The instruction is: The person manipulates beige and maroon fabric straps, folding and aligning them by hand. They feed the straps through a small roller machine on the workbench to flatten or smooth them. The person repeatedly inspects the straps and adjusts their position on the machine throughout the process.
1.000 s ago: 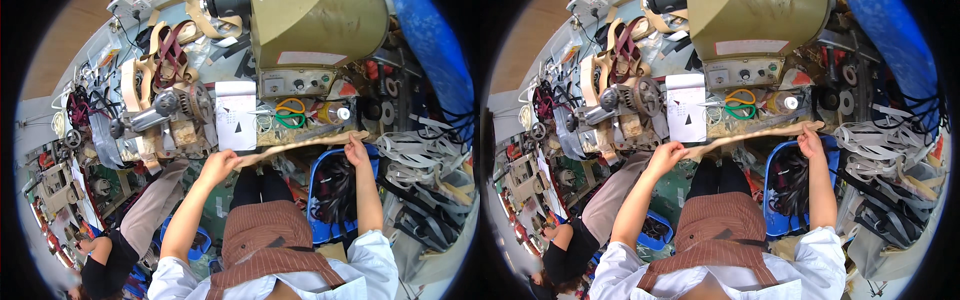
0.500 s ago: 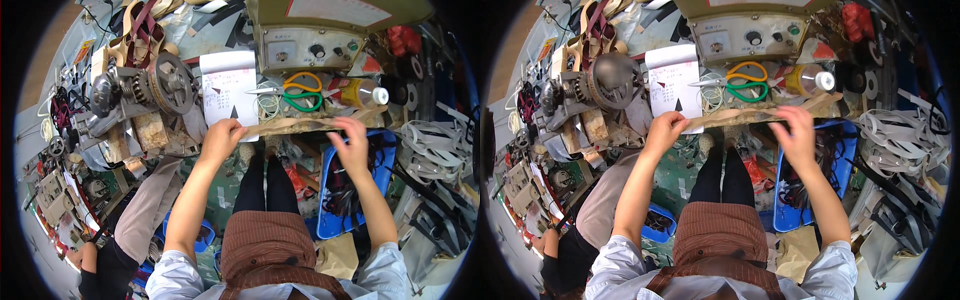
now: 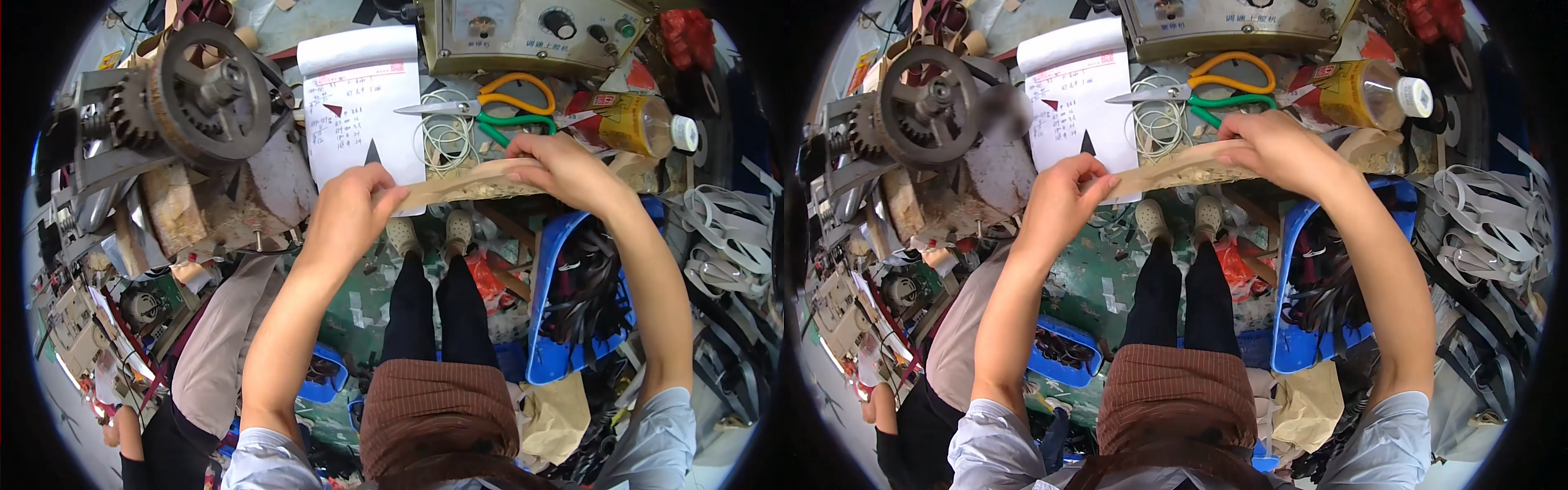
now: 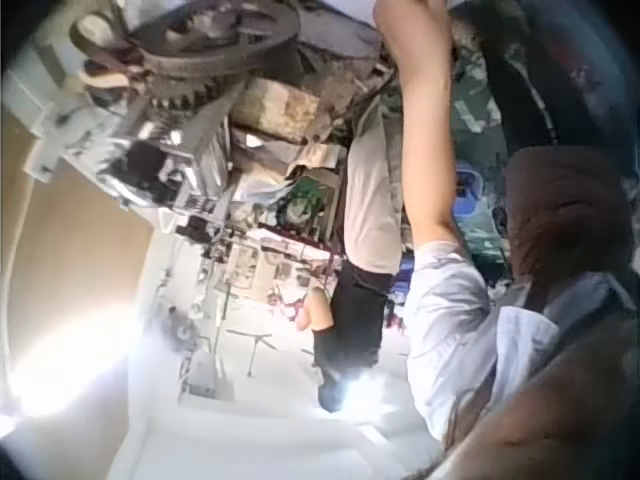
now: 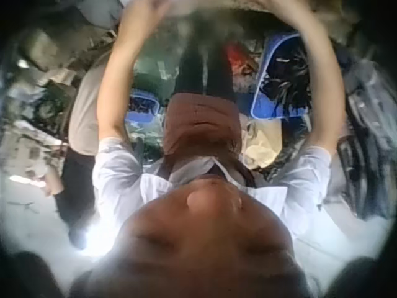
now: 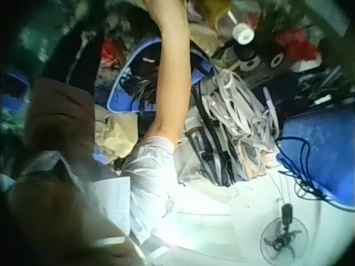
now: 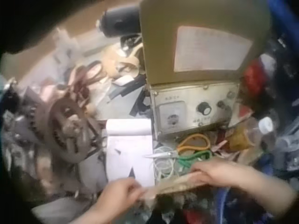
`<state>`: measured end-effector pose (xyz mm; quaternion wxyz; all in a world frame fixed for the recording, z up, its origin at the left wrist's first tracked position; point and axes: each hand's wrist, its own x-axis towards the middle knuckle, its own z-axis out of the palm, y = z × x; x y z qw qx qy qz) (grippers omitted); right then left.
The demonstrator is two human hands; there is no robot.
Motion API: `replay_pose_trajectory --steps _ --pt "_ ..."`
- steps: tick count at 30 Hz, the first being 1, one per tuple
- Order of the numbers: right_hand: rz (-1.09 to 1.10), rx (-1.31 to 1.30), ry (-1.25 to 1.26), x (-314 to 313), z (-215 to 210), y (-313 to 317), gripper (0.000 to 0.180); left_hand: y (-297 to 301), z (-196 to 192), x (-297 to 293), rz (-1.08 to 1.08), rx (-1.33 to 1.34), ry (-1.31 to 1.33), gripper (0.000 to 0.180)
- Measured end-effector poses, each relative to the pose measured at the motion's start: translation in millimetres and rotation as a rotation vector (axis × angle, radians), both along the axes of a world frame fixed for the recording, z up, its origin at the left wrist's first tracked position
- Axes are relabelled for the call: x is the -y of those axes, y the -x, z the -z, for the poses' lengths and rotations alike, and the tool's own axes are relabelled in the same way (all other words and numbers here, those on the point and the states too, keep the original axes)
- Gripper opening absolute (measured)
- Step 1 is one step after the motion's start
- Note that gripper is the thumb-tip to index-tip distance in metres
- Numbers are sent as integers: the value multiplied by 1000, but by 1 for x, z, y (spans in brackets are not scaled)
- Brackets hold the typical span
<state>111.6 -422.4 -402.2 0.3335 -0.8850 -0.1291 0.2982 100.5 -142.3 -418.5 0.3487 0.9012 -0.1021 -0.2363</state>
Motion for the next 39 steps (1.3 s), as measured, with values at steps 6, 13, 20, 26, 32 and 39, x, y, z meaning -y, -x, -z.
replay_pose_trajectory --steps 6,13,20,26,32,39 --pt "49 443 0 3 37 36 16 15 11 9 100 470 -205 20" --pt "82 573 21 -4 37 40 20 50 53 36 31 528 282 31" --pt "-169 430 113 27 23 21 20 41 61 32 269 644 284 29" --pt "-72 702 179 -7 26 39 28 54 53 42 168 592 174 30" --pt "-145 707 77 -10 41 33 20 51 62 38 157 582 226 30" --pt "-206 794 -59 1 54 31 24 49 66 36 186 630 243 38"
